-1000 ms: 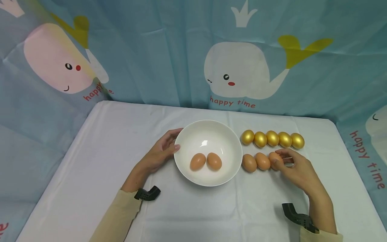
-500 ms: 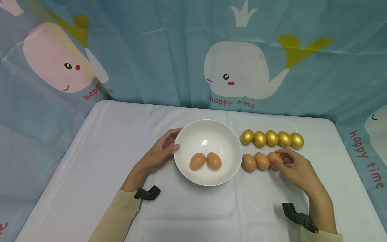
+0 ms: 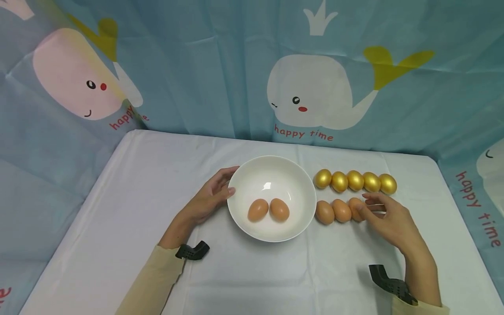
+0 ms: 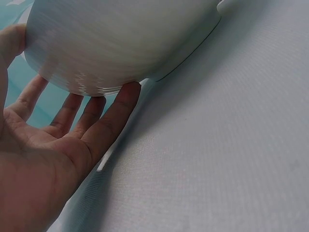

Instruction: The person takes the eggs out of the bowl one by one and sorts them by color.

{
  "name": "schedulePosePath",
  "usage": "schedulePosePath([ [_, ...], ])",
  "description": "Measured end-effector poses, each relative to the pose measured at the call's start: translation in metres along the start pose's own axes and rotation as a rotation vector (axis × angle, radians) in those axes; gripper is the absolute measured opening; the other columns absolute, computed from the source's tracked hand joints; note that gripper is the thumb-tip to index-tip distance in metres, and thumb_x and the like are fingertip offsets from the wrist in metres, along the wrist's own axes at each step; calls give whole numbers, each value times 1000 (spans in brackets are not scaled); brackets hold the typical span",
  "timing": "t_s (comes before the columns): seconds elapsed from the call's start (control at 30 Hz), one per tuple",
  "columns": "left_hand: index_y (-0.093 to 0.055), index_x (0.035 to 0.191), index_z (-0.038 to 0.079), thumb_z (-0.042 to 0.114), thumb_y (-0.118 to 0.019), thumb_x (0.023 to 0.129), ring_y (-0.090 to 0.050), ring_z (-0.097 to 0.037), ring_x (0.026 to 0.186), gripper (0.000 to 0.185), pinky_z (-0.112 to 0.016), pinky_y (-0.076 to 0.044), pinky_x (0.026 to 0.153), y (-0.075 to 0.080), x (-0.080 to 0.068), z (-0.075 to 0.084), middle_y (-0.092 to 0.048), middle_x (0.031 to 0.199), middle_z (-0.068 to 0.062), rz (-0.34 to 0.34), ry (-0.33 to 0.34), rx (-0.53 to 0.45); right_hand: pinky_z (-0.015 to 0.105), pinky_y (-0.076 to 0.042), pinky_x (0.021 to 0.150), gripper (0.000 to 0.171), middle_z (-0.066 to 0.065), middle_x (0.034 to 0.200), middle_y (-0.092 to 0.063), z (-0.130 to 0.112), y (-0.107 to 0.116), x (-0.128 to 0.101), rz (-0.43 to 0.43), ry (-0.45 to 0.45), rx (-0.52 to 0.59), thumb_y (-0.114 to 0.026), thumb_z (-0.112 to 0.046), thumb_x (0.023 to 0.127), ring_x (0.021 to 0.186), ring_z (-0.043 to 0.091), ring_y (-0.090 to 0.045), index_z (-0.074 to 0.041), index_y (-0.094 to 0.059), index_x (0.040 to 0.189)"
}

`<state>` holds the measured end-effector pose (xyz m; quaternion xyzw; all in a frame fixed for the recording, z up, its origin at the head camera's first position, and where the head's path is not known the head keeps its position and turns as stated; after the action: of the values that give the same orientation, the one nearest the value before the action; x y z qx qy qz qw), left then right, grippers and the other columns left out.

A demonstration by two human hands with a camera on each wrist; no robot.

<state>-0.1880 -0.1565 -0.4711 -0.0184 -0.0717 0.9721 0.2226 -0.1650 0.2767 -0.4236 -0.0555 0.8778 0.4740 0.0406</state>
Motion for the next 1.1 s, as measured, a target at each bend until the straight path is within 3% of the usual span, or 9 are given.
schedulePosePath([
  [0.17, -36, 162, 12, 10, -59, 105, -60, -14, 133, 62, -27, -60, 100, 0, 0, -1, -41, 164, -14, -2, 1, 6, 11, -54, 72, 55, 29, 127, -70, -5, 3, 0, 51, 25, 16, -68, -40, 103, 113, 45, -71, 1, -62, 139],
  [0.4, -37, 161, 13, 9, -59, 105, -59, -14, 135, 61, -26, -59, 101, 1, 0, 0, -41, 164, -14, 1, -1, 9, -4, -42, 77, 53, 27, 134, -66, -16, 7, 0, 115, 46, 53, -68, -39, 103, 121, 44, -65, 1, -62, 138],
  [0.7, -36, 161, 13, 11, -60, 104, -58, -15, 137, 62, -26, -59, 102, 0, 1, -1, -41, 165, -13, 2, 10, 15, 1, -34, 95, 41, 20, 132, -70, -51, 18, -5, 238, 213, 60, -72, -27, 101, 124, 42, -63, -3, -66, 133],
  [0.77, -36, 162, 13, 11, -59, 104, -58, -15, 137, 62, -26, -59, 102, 1, 1, -2, -41, 165, -14, 7, 12, 17, -1, -31, 97, 38, 17, 129, -71, -63, 19, -6, 246, 265, 77, -74, -23, 100, 122, 34, -63, -4, -67, 132],
  [0.87, -35, 162, 13, 10, -59, 104, -59, -14, 135, 63, -27, -59, 101, 1, 0, -2, -41, 165, -15, 15, 19, 24, -2, -34, 99, 35, 12, 121, -72, -83, 21, -8, 250, 359, 105, -77, -14, 96, 115, 13, -61, -4, -69, 129],
  [0.97, -35, 162, 12, 11, -60, 104, -59, -13, 134, 63, -27, -60, 100, 2, -1, -2, -40, 165, -16, 19, 24, 23, 0, -40, 97, 33, 6, 118, -72, -99, 23, -9, 235, 414, 131, -78, -10, 95, 110, 1, -58, -8, -72, 127],
  [1.1, -35, 162, 12, 11, -60, 104, -59, -12, 135, 64, -27, -60, 100, 1, 0, -1, -40, 165, -16, 14, 20, 24, 7, -50, 89, 34, 2, 124, -72, -114, 21, -7, 180, 423, 111, -78, -16, 96, 111, 13, -65, -14, -71, 129],
])
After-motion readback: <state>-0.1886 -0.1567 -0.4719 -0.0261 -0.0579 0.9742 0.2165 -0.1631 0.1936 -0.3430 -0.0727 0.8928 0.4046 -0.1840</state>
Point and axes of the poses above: each hand's wrist, its own x-axis towards the middle knuckle, its own y-axis out of the back of the hand, z = x × y, the point moved 8 cm from there along x, towards the middle knuckle
